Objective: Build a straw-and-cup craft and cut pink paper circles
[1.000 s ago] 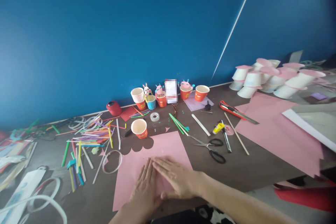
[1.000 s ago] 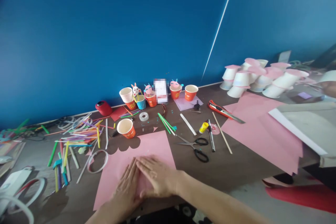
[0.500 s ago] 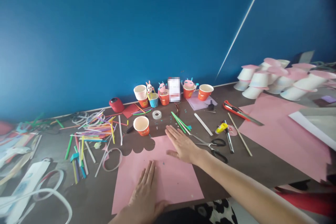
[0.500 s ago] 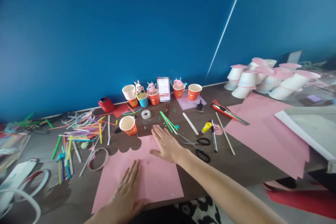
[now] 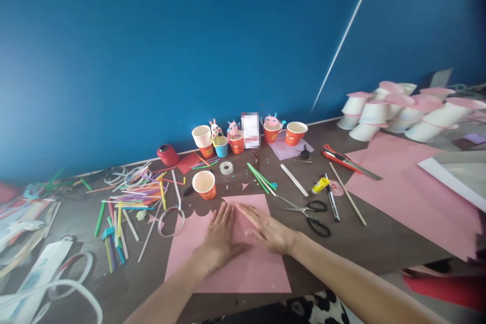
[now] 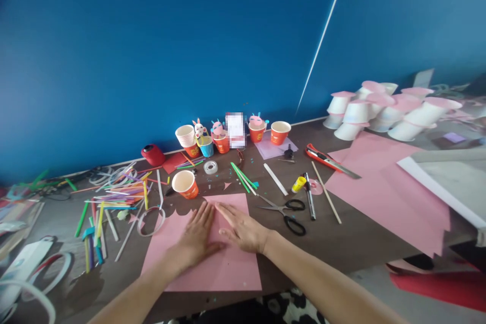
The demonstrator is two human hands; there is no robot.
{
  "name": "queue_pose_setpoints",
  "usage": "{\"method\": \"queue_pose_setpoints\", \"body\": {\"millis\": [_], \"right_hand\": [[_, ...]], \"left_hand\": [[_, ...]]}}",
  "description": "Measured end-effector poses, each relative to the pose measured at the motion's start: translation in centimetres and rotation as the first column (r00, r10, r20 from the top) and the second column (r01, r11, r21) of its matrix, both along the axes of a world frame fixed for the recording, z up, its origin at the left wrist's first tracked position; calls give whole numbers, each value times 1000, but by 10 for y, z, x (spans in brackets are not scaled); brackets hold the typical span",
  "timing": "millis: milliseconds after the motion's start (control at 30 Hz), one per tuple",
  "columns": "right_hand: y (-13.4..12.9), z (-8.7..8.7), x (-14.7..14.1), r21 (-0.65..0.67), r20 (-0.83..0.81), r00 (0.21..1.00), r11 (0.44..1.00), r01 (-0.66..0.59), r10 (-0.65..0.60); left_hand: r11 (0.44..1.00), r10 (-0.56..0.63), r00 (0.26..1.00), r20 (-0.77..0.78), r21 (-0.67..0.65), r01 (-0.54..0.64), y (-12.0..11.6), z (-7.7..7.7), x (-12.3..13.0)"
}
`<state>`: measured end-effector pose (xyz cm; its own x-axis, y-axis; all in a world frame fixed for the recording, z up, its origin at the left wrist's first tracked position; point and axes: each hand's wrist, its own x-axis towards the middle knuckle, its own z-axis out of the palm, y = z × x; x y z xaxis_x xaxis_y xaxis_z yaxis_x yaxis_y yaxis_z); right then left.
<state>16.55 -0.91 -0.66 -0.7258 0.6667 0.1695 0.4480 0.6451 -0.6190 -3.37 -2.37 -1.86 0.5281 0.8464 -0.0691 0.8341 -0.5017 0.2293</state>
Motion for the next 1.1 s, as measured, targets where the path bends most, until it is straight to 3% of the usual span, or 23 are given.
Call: {"method": "queue_pose_setpoints", "body": {"millis": [100,167,267,433,533,600,667,800,900,1000,1100], "right_hand": [[-3,4,-1,44,75,996,998,-51,48],[-4,6,-3,67,105,988,991,-118,111],[-7,5,-4,78,104,983,984,-163,155],[-3,6,1,133,35,987,978,-162,159],[20,21,1,210,-12,1000,978,2,0],[44,32,-4,253,-31,963,929,268,-269],[72,40,-15,279,-16,929,890,360,-371],[118,35,-40,297,79,898,870,392,-432],[133,28,-53,283,140,889,878,386,-436],[126,32,-53,272,142,891,883,383,-430],[94,43,-41,267,101,903,886,379,-417]], "left_hand": [[961,194,981,12,201,-193,-9,-1,-21],[946,176,984,26,273,-176,-22,1,-25],[982,-66,997,28,181,60,-34,4,-18],[1000,-15,1000,22,16,14,-30,1,-10],[1000,8,1000,-5,-17,-8,-30,-2,-4],[1000,15,1000,2,-2,-15,-33,-3,6],[1000,22,1000,20,18,-22,-36,-3,18],[1000,6,999,43,10,-7,-36,2,30],[1000,-19,999,41,-4,19,-34,6,26],[1000,-5,999,49,22,3,-36,7,19],[996,-1,996,93,86,-7,-40,9,15]]}}
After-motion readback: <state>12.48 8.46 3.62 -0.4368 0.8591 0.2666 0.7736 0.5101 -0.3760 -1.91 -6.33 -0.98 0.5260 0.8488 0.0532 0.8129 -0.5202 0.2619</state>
